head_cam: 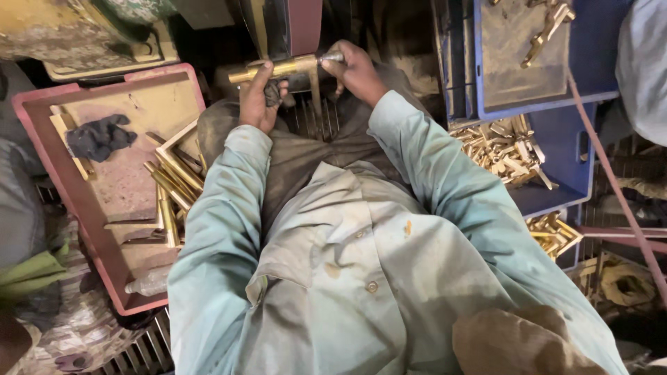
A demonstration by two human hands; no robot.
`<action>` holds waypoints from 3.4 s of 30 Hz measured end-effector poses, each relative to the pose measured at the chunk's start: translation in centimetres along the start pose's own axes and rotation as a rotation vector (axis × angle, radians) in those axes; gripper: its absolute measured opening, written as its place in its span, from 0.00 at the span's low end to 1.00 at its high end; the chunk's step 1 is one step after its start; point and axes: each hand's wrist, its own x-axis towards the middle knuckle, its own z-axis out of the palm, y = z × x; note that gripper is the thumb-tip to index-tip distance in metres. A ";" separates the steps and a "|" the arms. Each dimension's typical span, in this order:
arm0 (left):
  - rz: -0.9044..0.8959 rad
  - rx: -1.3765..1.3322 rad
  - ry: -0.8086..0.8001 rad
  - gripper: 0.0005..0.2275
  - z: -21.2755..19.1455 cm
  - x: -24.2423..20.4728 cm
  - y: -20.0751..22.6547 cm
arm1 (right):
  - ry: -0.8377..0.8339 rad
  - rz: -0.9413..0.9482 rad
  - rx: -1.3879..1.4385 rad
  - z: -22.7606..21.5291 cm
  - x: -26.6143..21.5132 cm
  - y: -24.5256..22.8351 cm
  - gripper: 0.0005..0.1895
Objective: The person sits on the floor and repeatedly picks up brass-colored metal parts from a pink bin. They press each part against a rotating belt sander to smooth the surface, then place the finished part into a blue bin. The process is repeated for multiple items.
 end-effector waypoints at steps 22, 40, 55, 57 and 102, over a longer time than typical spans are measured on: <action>0.001 -0.064 0.133 0.11 1.1 1.2 -1.8 | 0.033 0.224 0.035 0.1 2.0 4.4 0.14; 0.008 -0.042 0.150 0.13 0.2 1.3 -1.7 | 0.029 0.294 0.083 1.0 2.5 2.7 0.13; 0.204 0.069 -0.296 0.15 6.4 -10.2 4.1 | 0.317 -0.536 -0.448 -0.4 -11.7 -9.5 0.16; 0.230 0.070 -0.361 0.14 7.3 -12.0 4.7 | 0.375 -0.592 -0.472 -0.1 -12.8 -11.0 0.17; 0.012 -0.067 0.262 0.15 -0.9 4.0 -3.6 | -0.013 0.339 0.049 0.3 3.1 3.2 0.20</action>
